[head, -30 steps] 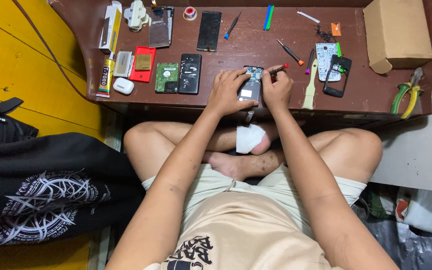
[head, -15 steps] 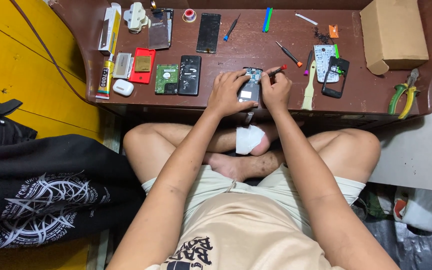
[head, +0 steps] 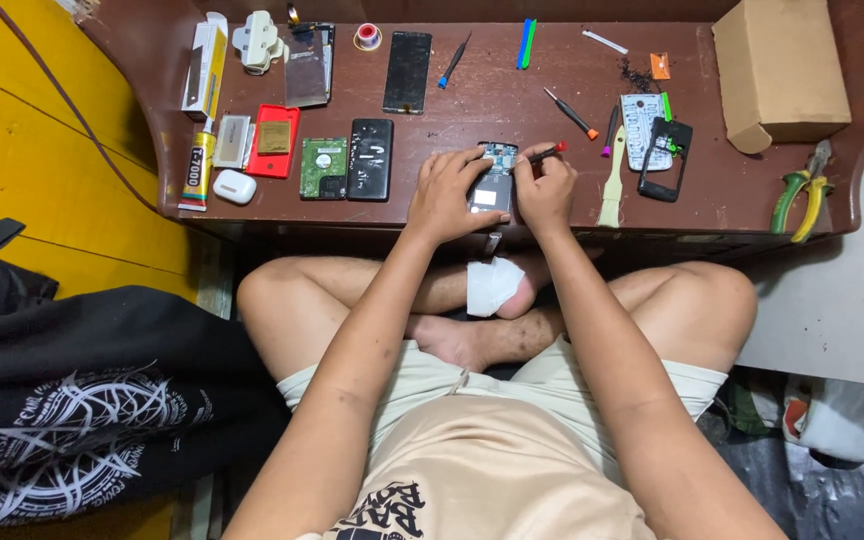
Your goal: Cleaning dust and debris from the internal components of a disassembled smartphone using a brush and a precision tool.
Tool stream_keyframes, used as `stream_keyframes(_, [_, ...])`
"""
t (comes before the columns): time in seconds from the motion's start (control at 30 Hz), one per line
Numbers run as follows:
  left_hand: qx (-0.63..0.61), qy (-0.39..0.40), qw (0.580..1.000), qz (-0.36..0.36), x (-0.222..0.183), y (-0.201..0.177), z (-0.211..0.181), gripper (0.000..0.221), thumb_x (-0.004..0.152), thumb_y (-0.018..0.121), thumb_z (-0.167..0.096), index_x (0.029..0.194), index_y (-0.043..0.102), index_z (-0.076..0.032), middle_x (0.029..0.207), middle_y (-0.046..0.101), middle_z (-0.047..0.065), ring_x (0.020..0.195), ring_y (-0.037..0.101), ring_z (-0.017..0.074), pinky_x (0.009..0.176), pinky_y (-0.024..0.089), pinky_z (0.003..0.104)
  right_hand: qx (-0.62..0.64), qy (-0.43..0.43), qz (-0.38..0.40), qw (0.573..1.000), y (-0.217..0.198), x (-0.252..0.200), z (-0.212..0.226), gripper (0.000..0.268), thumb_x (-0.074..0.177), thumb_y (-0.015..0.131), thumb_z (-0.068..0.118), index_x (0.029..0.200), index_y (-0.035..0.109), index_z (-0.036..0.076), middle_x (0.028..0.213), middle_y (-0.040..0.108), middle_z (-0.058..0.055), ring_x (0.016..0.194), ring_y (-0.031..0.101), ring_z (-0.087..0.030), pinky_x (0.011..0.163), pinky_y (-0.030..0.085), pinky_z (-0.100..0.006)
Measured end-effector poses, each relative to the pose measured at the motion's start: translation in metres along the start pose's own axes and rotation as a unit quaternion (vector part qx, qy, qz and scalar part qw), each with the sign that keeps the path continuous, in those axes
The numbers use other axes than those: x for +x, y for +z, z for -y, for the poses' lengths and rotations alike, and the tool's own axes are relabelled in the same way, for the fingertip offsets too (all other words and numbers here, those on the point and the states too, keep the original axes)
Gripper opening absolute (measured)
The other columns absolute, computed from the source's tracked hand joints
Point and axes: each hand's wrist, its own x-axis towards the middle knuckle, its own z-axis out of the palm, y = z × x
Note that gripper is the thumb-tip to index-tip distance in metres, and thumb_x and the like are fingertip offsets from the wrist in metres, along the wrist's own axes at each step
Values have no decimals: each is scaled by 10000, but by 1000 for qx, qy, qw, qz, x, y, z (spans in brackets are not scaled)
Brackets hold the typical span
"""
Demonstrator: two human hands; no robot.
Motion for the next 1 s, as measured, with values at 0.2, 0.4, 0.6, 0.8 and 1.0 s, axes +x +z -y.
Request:
stream_keyframes(0.2, [-2,5,1000,-5,2,5,5,838,695,830,-678,1360,618,-215,1444,574,19,1353,503,253,1206,238,567,-1,4,4,1000,0,0,-4,64,925,729,153,886,741,104,663,704,-126,678,709,-387,626,565,-439])
stream_keyframes(0.4, [-9,3,1000,-10,2,7,5,828,704,826,-690,1348,631,-207,1435,587,31,1348,513,260,1204,235,570,10,14,-54,998,3,-1,5,45,930,688,119,945,725,99,650,681,-141,657,710,-352,597,551,-420])
stream_keyframes(0.6, [-39,-3,999,-22,-1,4,3,844,740,796,-718,1365,617,-180,1453,577,62,1358,511,288,1204,237,586,-98,122,75,985,-5,5,7,342,938,672,188,1274,651,133,927,773,-217,942,724,-486,819,545,-616])
stream_keyframes(0.8, [2,38,997,-65,1,5,4,881,620,909,-592,1321,657,-121,1423,593,55,1302,542,271,1175,274,494,-329,56,163,928,9,13,-25,340,928,653,244,1200,623,41,814,752,-222,670,724,-456,611,562,-544])
stream_keyframes(1.0, [-1,30,998,-56,2,1,1,876,584,966,-511,1313,661,-133,1412,599,34,1295,540,239,1177,264,461,-308,45,165,936,-10,23,-10,326,968,696,306,1158,692,40,944,795,-160,772,760,-399,681,587,-510])
